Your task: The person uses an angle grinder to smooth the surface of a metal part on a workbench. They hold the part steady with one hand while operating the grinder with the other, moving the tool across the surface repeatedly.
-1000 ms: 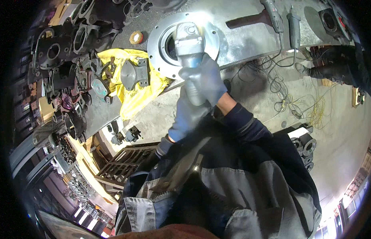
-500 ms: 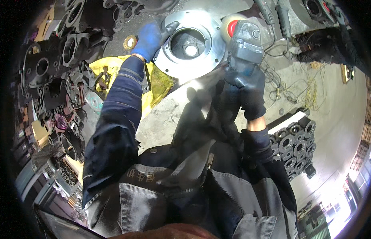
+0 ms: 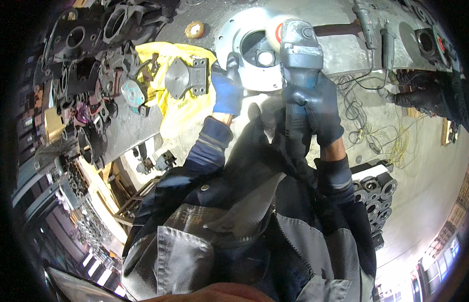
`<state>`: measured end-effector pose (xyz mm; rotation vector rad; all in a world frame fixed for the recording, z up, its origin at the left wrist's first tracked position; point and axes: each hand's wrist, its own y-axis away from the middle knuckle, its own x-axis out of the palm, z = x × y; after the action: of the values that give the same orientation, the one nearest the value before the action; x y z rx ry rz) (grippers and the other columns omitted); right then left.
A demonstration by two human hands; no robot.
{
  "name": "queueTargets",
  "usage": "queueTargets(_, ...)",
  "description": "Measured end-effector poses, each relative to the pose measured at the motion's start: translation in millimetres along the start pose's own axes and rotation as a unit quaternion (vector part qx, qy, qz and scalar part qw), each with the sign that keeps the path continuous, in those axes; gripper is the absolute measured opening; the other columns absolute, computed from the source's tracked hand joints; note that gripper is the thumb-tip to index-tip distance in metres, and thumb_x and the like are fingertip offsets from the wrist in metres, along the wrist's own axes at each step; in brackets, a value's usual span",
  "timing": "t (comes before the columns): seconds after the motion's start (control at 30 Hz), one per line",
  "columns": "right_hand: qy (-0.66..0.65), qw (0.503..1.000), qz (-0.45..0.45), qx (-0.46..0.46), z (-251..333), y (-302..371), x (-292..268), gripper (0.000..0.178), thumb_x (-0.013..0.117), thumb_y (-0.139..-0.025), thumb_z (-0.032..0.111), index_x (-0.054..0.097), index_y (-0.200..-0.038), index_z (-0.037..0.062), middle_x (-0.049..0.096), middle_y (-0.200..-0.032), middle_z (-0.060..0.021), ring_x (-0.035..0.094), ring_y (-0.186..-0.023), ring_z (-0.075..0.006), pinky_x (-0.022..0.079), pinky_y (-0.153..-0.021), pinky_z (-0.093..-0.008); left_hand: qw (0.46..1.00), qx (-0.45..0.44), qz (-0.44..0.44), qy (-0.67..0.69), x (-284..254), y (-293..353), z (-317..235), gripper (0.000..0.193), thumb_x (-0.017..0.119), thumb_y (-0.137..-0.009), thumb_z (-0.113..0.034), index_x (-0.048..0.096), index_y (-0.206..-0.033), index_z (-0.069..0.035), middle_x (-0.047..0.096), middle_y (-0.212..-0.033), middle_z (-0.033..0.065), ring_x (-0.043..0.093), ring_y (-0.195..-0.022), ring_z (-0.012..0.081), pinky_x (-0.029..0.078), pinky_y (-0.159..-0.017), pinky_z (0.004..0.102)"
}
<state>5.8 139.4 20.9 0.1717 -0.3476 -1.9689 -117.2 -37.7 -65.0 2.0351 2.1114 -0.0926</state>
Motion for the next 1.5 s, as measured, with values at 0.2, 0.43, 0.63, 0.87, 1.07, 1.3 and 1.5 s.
queueTargets(0.2,-0.018,0.993,0.104,0.050,-1.9,-16.7,-0.5,0.021,0.075,-0.078,0.009,0.071,-0.094,-0.0035,0.072,-0.082,-0.0055,0.067,-0.069,-0.0128,0.054,-0.064,-0.0284,0.933,-0.084,0.217,0.273,-24.8,111.0,-40.9,0.043,0.070,-0.094,-0.016,0.054,-0.130,0.002,0.064,-0.104,0.0080,0.061,-0.095,0.0152,0.051,-0.083,0.0295)
queueTargets(0.43,0.041,0.989,0.133,0.051,-11.6,-24.5,14.4,0.034,0.081,-0.075,0.010,0.067,-0.101,-0.0058,0.069,-0.085,-0.0053,0.063,-0.073,-0.0113,0.053,-0.065,-0.0288,0.908,-0.224,0.329,0.128,14.3,150.2,-33.3,0.061,0.088,-0.074,-0.014,0.055,-0.123,0.000,0.067,-0.109,0.0119,0.066,-0.099,0.0153,0.056,-0.084,0.0329)
queueTargets(0.63,0.133,0.982,0.134,-0.006,-19.3,-34.9,28.0,0.038,0.082,-0.074,0.019,0.067,-0.094,-0.0097,0.071,-0.078,-0.0123,0.065,-0.069,-0.0160,0.054,-0.066,-0.0326,0.866,-0.245,0.229,0.372,41.5,153.4,18.2,0.029,0.061,-0.096,-0.007,0.053,-0.122,0.005,0.062,-0.104,0.0078,0.063,-0.096,0.0152,0.056,-0.080,0.0302)
queueTargets(0.87,0.087,0.988,0.128,-0.022,-31.2,-44.1,33.2,0.030,0.080,-0.079,0.019,0.071,-0.092,-0.0066,0.072,-0.076,-0.0118,0.066,-0.068,-0.0166,0.053,-0.066,-0.0333,0.875,-0.308,0.162,0.336,16.6,147.9,-36.8,0.016,0.053,-0.101,-0.010,0.056,-0.112,0.002,0.061,-0.101,0.0081,0.061,-0.087,0.0167,0.054,-0.073,0.0277)
queueTargets(1.07,0.148,0.974,0.157,-0.072,-35.7,-54.9,30.0,0.030,0.075,-0.084,0.012,0.066,-0.106,-0.0059,0.071,-0.091,-0.0054,0.064,-0.080,-0.0129,0.054,-0.074,-0.0296,0.855,-0.340,0.295,0.259,4.4,99.3,-67.6,0.009,0.057,-0.097,-0.008,0.061,-0.102,0.000,0.061,-0.090,0.0040,0.060,-0.072,0.0151,0.051,-0.062,0.0266)
queueTargets(1.3,0.079,0.991,0.104,0.014,-34.1,-55.4,33.9,0.030,0.075,-0.080,0.009,0.067,-0.105,-0.0047,0.069,-0.087,-0.0040,0.064,-0.078,-0.0109,0.053,-0.073,-0.0277,0.883,-0.303,0.310,0.178,-3.9,103.0,-29.6,0.016,0.060,-0.095,-0.008,0.059,-0.109,0.000,0.063,-0.095,0.0055,0.062,-0.078,0.0156,0.053,-0.066,0.0272)
queueTargets(1.5,0.114,0.988,0.087,-0.062,-40.4,-54.4,37.2,0.032,0.078,-0.078,0.009,0.067,-0.104,-0.0043,0.069,-0.086,-0.0038,0.064,-0.076,-0.0110,0.054,-0.071,-0.0278,0.894,-0.288,0.307,0.156,-3.5,101.0,-21.4,0.024,0.062,-0.093,-0.008,0.058,-0.115,0.000,0.065,-0.099,0.0069,0.064,-0.082,0.0159,0.054,-0.070,0.0278)
